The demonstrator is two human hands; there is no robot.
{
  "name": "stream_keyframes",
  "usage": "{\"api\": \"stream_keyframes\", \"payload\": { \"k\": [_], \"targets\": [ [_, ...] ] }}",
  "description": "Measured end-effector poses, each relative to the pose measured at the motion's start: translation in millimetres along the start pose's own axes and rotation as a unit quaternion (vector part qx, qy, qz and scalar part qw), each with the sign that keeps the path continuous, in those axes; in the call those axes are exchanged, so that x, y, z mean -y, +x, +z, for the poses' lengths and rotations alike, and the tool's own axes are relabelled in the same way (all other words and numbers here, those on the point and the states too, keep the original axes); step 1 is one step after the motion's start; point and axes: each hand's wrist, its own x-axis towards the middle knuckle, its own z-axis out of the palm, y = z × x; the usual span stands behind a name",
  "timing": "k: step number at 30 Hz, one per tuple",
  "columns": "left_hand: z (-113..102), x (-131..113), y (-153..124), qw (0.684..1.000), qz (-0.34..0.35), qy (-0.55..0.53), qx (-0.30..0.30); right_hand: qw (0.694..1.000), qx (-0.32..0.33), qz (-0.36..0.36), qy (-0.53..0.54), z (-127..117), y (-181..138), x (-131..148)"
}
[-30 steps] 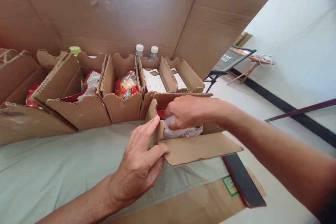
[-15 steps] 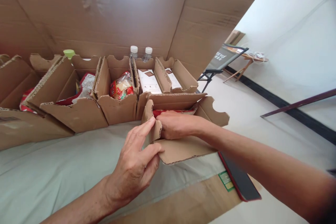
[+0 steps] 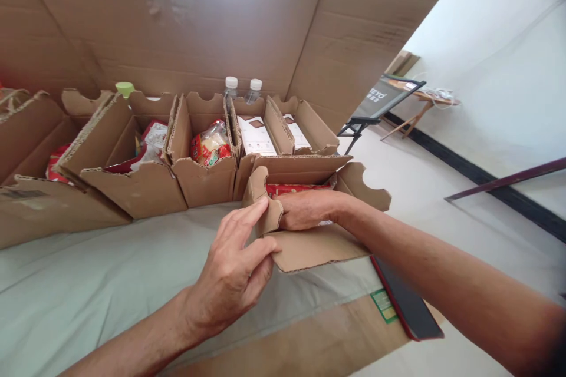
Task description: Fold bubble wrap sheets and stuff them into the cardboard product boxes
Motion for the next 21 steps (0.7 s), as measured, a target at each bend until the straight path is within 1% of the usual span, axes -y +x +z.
{"api": "stream_keyframes", "payload": {
  "k": [3, 5, 8, 10, 11, 12, 13, 14, 15, 17, 18, 19, 20, 21],
  "targets": [
    [-0.4, -0.3, -0.4, 1.0, -0.002, 0.0, -0.004, 1.0, 0.011, -0.014, 0.002, 3.3, 7.5, 0.5],
    [-1.0, -1.4, -0.9, 1.0, -0.013, 0.002, 0.0, 1.0, 0.015, -0.01, -0.004, 3.5, 11.3, 3.5],
    [-1.9, -3.5, -0.7, 1.0, -0.023, 0.006, 0.002, 0.999, -0.013, 0.022, -0.029, -2.1, 3.2, 13.0],
    [-2.6, -4.4, 0.2, 1.0, -0.025, 0.009, 0.001, 0.996, -0.061, 0.05, -0.052, -6.8, -15.5, 22.4],
    [-2.8, -4.8, 0.8, 1.0, -0.026, 0.011, 0.001, 0.991, -0.1, 0.061, -0.066, -7.8, -28.8, 27.2],
    [-3.1, -5.1, 1.3, 0.999, -0.03, 0.011, 0.005, 0.982, -0.154, 0.07, -0.08, -7.1, -44.3, 31.3],
    [-3.2, -5.5, 1.7, 0.999, -0.037, 0.007, 0.009, 0.968, -0.222, 0.075, -0.092, -4.0, -61.4, 34.3],
    [-3.2, -6.1, 1.6, 0.999, -0.049, -0.001, 0.01, 0.945, -0.301, 0.077, -0.098, 1.9, -79.5, 35.8],
    [-2.9, -6.9, 0.9, 0.998, -0.065, -0.013, 0.004, 0.913, -0.388, 0.078, -0.097, 10.9, -97.7, 35.6],
    [-1.4, -9.3, -3.4, 0.993, -0.109, -0.046, -0.027, 0.827, -0.55, 0.091, -0.072, 37.4, -131.8, 29.5],
    [0.0, -10.7, -7.0, 0.987, -0.134, -0.067, -0.049, 0.779, -0.615, 0.111, -0.052, 54.0, -145.9, 23.8],
    [1.8, -11.9, -11.4, 0.98, -0.163, -0.089, -0.067, 0.734, -0.665, 0.139, -0.028, 71.5, -157.0, 16.4],
    [4.1, -12.7, -16.0, 0.972, -0.194, -0.111, -0.078, 0.696, -0.697, 0.17, 0.003, 88.9, -164.6, 7.7],
    [7.0, -13.1, -20.4, 0.962, -0.225, -0.133, -0.081, 0.673, -0.711, 0.199, 0.041, 105.0, -168.1, -1.9]
  ]
}}
